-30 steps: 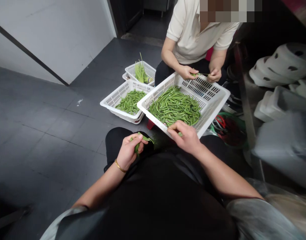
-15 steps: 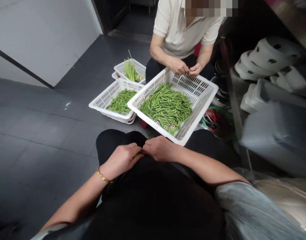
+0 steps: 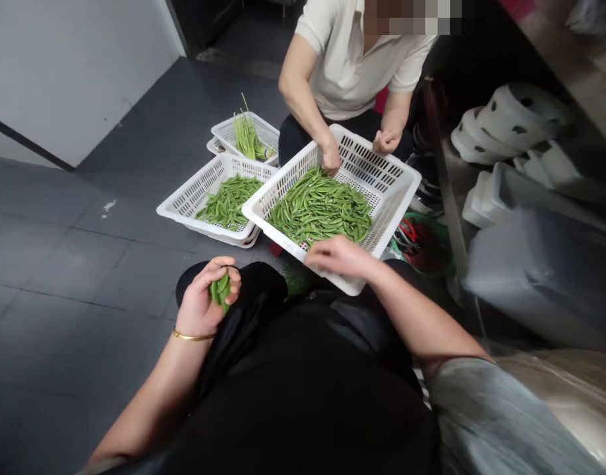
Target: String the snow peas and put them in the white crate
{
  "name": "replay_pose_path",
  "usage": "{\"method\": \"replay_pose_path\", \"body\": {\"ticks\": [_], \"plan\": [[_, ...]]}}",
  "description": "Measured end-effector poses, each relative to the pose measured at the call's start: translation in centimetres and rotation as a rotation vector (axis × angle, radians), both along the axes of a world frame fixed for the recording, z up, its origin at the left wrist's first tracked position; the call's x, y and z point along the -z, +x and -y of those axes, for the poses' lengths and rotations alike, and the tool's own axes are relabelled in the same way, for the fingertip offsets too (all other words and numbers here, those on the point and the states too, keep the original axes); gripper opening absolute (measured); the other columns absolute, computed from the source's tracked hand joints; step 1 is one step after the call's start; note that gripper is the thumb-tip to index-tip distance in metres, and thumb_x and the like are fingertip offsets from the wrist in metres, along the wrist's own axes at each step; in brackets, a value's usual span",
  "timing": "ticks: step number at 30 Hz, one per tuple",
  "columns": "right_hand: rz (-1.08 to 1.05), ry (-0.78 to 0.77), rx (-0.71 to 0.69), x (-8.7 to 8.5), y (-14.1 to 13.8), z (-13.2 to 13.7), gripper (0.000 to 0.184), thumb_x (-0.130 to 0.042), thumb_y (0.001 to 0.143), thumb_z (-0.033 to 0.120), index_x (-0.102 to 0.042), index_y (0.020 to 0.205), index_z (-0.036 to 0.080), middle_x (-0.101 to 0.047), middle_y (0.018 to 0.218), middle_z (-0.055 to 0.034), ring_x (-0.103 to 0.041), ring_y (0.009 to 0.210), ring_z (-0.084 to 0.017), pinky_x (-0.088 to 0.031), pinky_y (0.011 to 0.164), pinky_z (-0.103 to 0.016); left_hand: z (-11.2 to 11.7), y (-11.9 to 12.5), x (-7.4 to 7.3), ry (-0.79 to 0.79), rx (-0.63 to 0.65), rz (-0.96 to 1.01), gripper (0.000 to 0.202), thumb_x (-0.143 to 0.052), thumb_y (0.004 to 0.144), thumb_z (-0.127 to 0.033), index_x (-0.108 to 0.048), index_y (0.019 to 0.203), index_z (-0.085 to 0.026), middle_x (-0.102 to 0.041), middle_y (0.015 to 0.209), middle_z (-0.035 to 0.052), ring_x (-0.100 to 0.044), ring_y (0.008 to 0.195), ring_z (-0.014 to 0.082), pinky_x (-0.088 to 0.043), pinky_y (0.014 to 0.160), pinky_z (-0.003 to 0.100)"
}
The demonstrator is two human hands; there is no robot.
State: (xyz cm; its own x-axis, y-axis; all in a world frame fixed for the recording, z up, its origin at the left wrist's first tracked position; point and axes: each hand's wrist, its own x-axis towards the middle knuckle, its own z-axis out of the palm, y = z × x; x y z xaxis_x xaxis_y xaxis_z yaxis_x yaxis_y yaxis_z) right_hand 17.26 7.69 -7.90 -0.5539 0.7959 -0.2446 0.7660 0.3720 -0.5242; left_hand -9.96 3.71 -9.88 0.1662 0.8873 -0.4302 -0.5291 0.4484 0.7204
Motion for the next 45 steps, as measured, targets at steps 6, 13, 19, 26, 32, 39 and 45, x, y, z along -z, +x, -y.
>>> {"method": "replay_pose_path", "body": {"ticks": [6, 13, 19, 26, 32, 39, 45], "plan": [[0.382, -0.126, 0.265, 4.6, -1.3, -7.4, 0.022, -0.07, 0.072, 0.032, -0.07, 0.078, 0.011, -0.07, 0.082, -0.0137, -0.064, 0.076, -0.022, -0.046, 0.066, -0.027, 0.7, 1.9, -0.4, 0.023, 0.214, 0.111, 0.011, -0.068, 0.071, -0.018, -0.059, 0.077, -0.015, -0.041, 0.048, -0.0069, -0.031, 0.034, 0.0025, -0.023, 0.031, 0.012], [0.16, -0.171, 0.279, 2.8, 0.3, -6.3, 0.018, -0.056, 0.082, 0.024, -0.066, 0.081, 0.01, -0.068, 0.071, -0.0077, -0.062, 0.064, -0.014, -0.047, 0.061, -0.022, 1.3, 2.3, -0.9, 0.057, 0.237, -0.151, 0.02, -0.071, 0.071, -0.028, -0.065, 0.08, -0.011, -0.044, 0.046, -0.0057, -0.032, 0.034, 0.0026, -0.021, 0.032, 0.015], [-0.638, -0.423, 0.114, -0.5, -2.4, 1.2, 0.03, -0.053, 0.083, 0.042, -0.061, 0.087, 0.013, -0.051, 0.053, 0.0049, -0.047, 0.043, -0.008, -0.038, 0.045, -0.019, 2.0, 5.1, -1.1, 0.139, 0.335, -0.21, 0.031, -0.074, 0.068, -0.032, -0.062, 0.088, -0.011, -0.059, 0.057, -0.0009, -0.038, 0.035, 0.0033, -0.027, 0.034, 0.017], [-0.352, 0.321, 0.07, -0.7, -5.0, 6.6, 0.017, -0.05, 0.089, 0.033, -0.055, 0.091, 0.017, -0.056, 0.068, 0.0003, -0.05, 0.058, -0.011, -0.034, 0.056, -0.023, 3.2, 4.9, -0.7, 0.127, 0.05, -0.214, 0.03, -0.075, 0.067, -0.032, -0.05, 0.071, -0.016, -0.046, 0.041, -0.0077, -0.036, 0.032, 0.0046, -0.026, 0.032, 0.015], [-0.262, 0.533, -0.224, -0.2, -5.6, 7.2, 0.026, -0.037, 0.094, 0.023, -0.053, 0.075, 0.016, -0.055, 0.068, -0.003, -0.049, 0.062, -0.013, -0.033, 0.057, -0.024, 3.7, 4.5, -0.6, 0.151, 0.064, -0.167, 0.028, -0.073, 0.07, -0.03, -0.05, 0.072, -0.015, -0.047, 0.042, -0.0068, -0.035, 0.032, 0.004, -0.026, 0.032, 0.015], [-0.688, -0.028, -0.072, -1.3, -2.7, 5.2, 0.023, -0.042, 0.093, 0.028, -0.054, 0.077, 0.017, -0.056, 0.061, 0.0021, -0.054, 0.055, -0.009, -0.043, 0.056, -0.02, 3.8, 3.1, -0.7, 0.086, 0.495, 0.064, 0.023, -0.071, 0.071, -0.027, -0.058, 0.08, -0.011, -0.06, 0.057, 0.0022, -0.032, 0.032, 0.0005, -0.02, 0.03, 0.013], [-0.557, 0.247, 0.186, -1.6, -0.6, 4.0, 0.019, -0.045, 0.091, 0.034, -0.055, 0.09, 0.017, -0.06, 0.075, -0.0029, -0.058, 0.063, -0.013, -0.046, 0.06, -0.024, 3.6, 2.4, -0.2, 0.045, 0.564, 0.076, 0.021, -0.068, 0.074, -0.026, -0.063, 0.087, -0.01, -0.056, 0.054, 0.0003, -0.028, 0.032, 0.0004, -0.018, 0.03, 0.014]]}}
